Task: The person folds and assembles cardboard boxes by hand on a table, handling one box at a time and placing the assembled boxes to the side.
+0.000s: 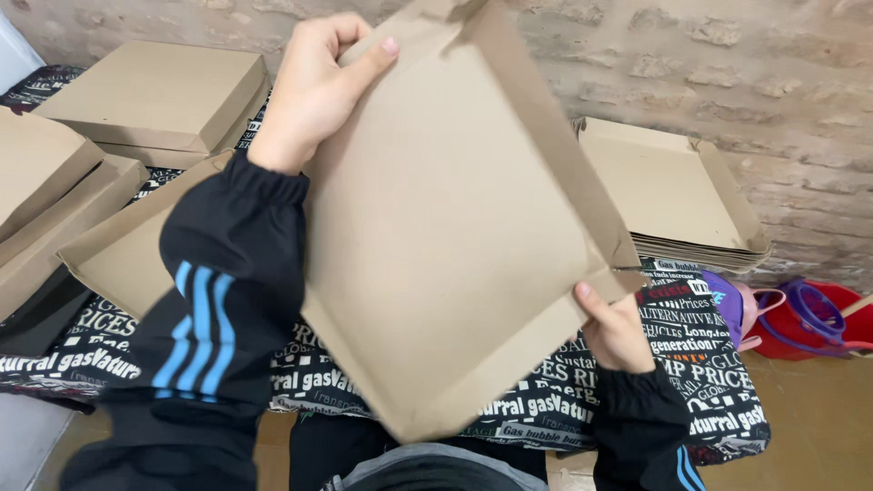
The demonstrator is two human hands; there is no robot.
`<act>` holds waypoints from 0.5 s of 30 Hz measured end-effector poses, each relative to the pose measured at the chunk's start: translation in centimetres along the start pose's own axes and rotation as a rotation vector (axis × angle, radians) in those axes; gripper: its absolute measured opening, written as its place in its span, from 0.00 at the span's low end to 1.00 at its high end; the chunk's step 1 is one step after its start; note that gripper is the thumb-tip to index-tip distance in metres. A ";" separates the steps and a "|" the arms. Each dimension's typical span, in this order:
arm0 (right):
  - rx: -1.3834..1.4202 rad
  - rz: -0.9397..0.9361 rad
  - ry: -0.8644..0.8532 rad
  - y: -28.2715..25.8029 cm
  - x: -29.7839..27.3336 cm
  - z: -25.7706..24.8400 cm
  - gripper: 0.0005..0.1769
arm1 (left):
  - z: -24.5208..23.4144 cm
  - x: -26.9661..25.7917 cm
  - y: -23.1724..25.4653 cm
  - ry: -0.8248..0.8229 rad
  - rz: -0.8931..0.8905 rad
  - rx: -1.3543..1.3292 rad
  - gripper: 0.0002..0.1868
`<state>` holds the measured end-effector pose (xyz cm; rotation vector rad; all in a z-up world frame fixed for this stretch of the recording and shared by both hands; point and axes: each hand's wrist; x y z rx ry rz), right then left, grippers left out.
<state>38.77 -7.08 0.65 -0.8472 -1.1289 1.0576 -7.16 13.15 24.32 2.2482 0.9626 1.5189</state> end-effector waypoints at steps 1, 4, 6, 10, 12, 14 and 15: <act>0.093 0.056 -0.072 0.7 -0.8 -0.1 0.28 | 0.3 -0.1 -1.9 -0.078 -0.119 -0.048 0.27; 0.175 0.096 -0.102 0.5 -3.3 2.7 0.19 | 2.8 -2.8 -9.9 -0.189 -0.436 -0.134 0.23; 0.161 0.076 -0.068 1.0 -4.5 3.9 0.16 | 4.6 -5.2 -14.3 -0.211 -0.631 -0.171 0.20; 0.147 0.182 -0.141 1.6 -6.2 5.4 0.16 | 7.6 -9.6 -24.7 -0.213 -0.855 -0.276 0.21; 0.134 0.183 -0.190 -0.1 -6.4 7.4 0.14 | 8.7 -10.6 -28.7 -0.205 -0.878 -0.284 0.21; 0.170 0.165 -0.239 -2.0 -6.6 9.2 0.14 | 9.4 -10.8 -29.4 -0.200 -0.807 -0.138 0.22; 0.170 0.172 -0.242 -0.3 -6.6 7.5 0.14 | 9.7 -10.2 -29.5 -0.197 -0.814 -0.138 0.22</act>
Point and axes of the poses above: each hand's wrist, its own x-axis towards the middle knuckle, its own z-axis out of the palm, y = z × x, and after that the axes turned 3 degrees about x, right-handed
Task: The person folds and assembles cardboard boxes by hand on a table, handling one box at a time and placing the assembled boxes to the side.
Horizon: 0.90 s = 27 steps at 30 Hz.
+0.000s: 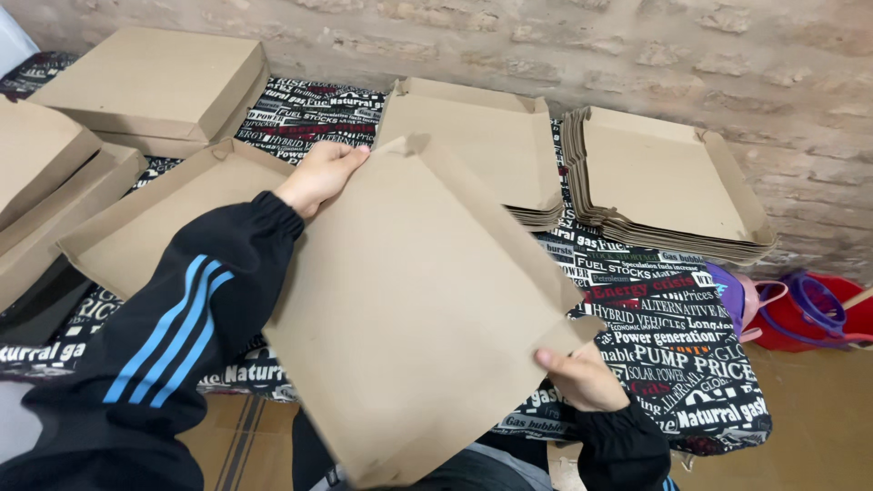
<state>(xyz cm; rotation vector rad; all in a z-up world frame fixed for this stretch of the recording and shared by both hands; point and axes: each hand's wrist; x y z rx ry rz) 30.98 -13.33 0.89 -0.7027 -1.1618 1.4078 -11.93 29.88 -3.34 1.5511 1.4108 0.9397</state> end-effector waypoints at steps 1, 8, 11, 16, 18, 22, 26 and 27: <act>0.045 0.003 0.122 1.3 -0.1 -1.9 0.19 | 0.1 0.5 0.3 0.006 0.051 0.059 0.23; 0.263 -0.043 0.354 6.1 1.0 -9.3 0.13 | -2.8 -10.9 13.1 -0.098 0.162 0.599 0.43; 0.357 -0.063 0.409 5.7 1.7 -8.0 0.12 | -3.0 -14.2 13.3 0.034 0.238 0.597 0.54; 0.403 -0.057 0.484 11.5 1.8 -14.5 0.13 | 1.1 -21.2 12.0 -0.023 0.220 0.130 0.58; 0.432 -0.051 0.510 11.5 1.8 -14.0 0.14 | 3.0 -23.7 10.6 -0.160 0.085 -0.111 0.64; 0.512 0.059 0.571 9.9 1.5 -11.3 0.09 | 4.6 -26.7 9.8 -0.307 -0.081 -0.366 0.49; 0.512 0.171 0.648 8.9 1.6 -10.8 0.06 | 3.6 -25.7 10.1 -0.329 -0.208 -0.458 0.28; 0.511 0.173 0.642 8.6 1.9 -10.7 0.06 | 3.3 -25.3 10.0 -0.324 -0.207 -0.459 0.28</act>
Point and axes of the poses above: each hand's wrist, its own x-axis towards the middle knuckle, its own z-axis out of the palm, y = z × x, and after that the axes turned 3 degrees about x, right-handed
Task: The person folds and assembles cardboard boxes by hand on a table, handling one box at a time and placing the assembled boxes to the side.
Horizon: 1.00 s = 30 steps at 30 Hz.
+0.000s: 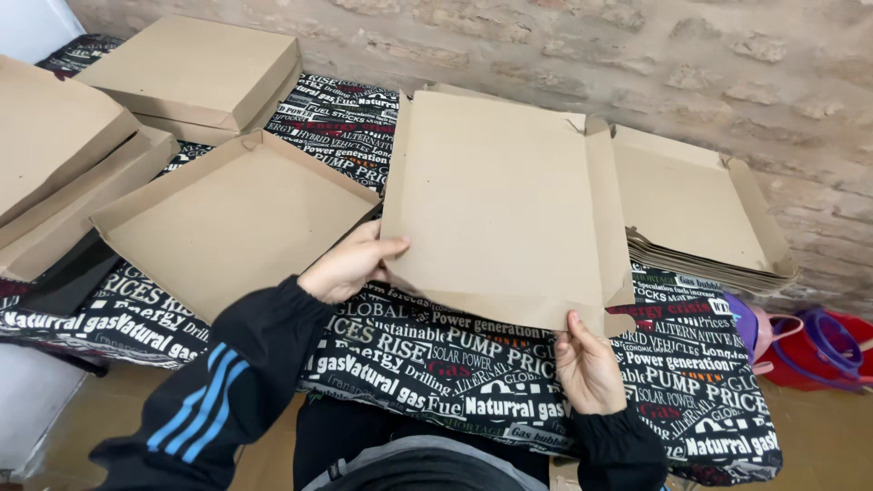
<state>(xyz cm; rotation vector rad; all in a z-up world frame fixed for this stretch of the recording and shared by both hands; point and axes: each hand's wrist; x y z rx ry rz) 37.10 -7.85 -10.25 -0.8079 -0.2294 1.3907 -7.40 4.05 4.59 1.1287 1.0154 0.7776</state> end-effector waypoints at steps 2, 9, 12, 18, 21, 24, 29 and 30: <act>0.010 0.033 -0.004 -0.5 0.0 0.7 0.07 | -0.6 0.6 0.4 0.025 -0.011 -0.108 0.24; -0.059 -0.116 -0.094 0.5 -2.1 4.8 0.05 | 1.0 -1.2 2.6 0.016 -0.034 -0.030 0.26; -0.164 -0.243 -0.269 0.5 -4.2 7.4 0.11 | 3.4 -1.8 1.0 -0.036 0.049 -0.189 0.38; -0.529 -0.617 -0.124 0.6 -7.3 11.3 0.19 | 9.2 -6.3 3.3 0.018 0.143 -0.342 0.30; -1.091 -1.228 0.122 1.2 -7.4 7.7 0.34 | 9.9 -6.8 4.1 0.104 0.181 -0.382 0.30; -1.088 -1.726 0.101 1.6 -8.5 6.2 0.41 | 9.9 -7.2 4.7 0.119 0.166 -0.431 0.27; -1.276 -1.519 -0.132 -0.1 -17.3 11.9 0.36 | 9.1 -8.0 3.5 0.170 0.198 -0.361 0.32; -1.274 -1.516 -0.134 0.6 -16.2 9.2 0.36 | 8.9 -8.2 2.9 0.173 0.197 -0.359 0.32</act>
Point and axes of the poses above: each hand's wrist, its own x-axis towards the middle knuckle, its own z-axis out of the palm, y = z × x, and after that the axes turned 3 degrees about x, right-handed
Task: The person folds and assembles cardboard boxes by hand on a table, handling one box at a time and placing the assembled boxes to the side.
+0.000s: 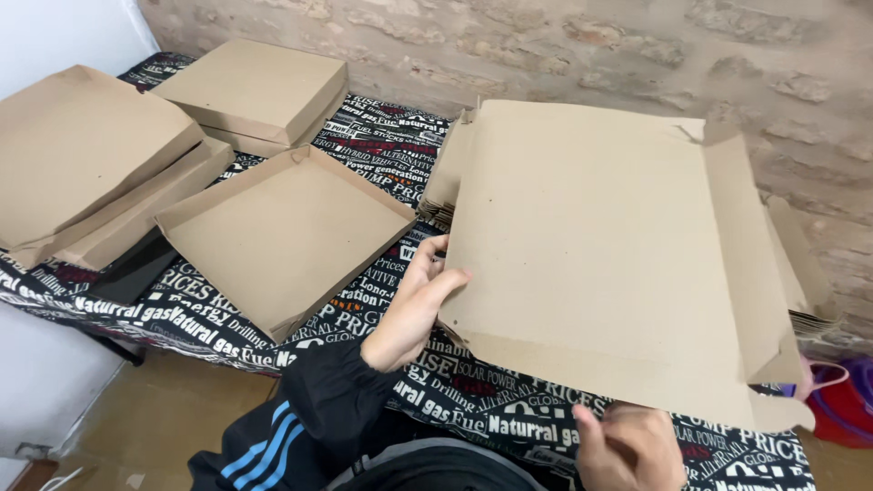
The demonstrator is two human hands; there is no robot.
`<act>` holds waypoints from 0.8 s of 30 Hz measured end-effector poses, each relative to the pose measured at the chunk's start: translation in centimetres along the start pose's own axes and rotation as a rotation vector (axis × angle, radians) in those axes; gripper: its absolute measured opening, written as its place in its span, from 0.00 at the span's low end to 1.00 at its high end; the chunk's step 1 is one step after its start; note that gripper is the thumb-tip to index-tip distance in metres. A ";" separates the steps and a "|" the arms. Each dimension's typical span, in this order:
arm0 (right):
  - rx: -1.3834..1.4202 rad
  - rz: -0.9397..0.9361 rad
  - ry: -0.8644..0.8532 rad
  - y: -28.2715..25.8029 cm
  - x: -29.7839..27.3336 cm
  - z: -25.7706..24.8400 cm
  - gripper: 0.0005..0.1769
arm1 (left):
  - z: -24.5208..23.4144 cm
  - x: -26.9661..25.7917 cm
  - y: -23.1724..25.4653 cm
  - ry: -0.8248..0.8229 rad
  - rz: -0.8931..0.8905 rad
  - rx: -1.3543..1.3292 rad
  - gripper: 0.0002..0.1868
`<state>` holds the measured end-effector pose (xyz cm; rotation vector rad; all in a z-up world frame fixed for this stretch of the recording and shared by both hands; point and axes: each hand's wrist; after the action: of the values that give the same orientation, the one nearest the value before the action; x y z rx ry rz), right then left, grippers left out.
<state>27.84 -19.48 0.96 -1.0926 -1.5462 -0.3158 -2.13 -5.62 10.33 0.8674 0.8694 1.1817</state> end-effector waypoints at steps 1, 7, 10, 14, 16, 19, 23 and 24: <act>-0.083 -0.068 -0.050 2.0 -2.3 0.0 0.22 | -0.4 -0.3 -0.5 0.008 0.012 0.000 0.33; -0.177 -0.173 -0.222 -5.2 0.2 5.3 0.21 | -2.2 -0.5 -5.4 0.049 0.071 0.071 0.36; -0.202 -0.186 -0.321 -4.2 0.9 8.1 0.18 | -3.2 1.1 -7.0 0.082 0.059 0.102 0.36; -0.019 -0.198 -0.488 -1.7 1.0 11.7 0.09 | -4.2 2.6 -7.6 0.077 0.039 0.392 0.46; 0.042 -0.157 -0.528 -1.0 0.8 12.8 0.08 | -5.1 2.0 -7.5 0.105 0.135 0.614 0.53; 0.091 -0.096 -0.594 0.2 0.3 13.9 0.08 | -6.8 0.9 -7.5 0.127 0.478 0.977 0.41; 0.060 -0.035 -0.696 2.0 -0.9 15.4 0.09 | -9.7 -0.2 -6.7 -0.200 0.780 1.226 0.18; 0.062 -0.035 -0.695 1.9 -1.0 15.4 0.09 | -10.2 -0.3 -7.3 -0.200 0.780 1.228 0.18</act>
<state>19.50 -7.91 -5.29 -1.1932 -2.1679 0.1107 -8.52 -6.02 -0.41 2.4430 1.1115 1.0836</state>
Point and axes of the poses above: each hand's wrist, its own x-axis towards the middle knuckle, its own z-axis out of the palm, y = z × x, and after that the axes turned 3 degrees about x, right-handed
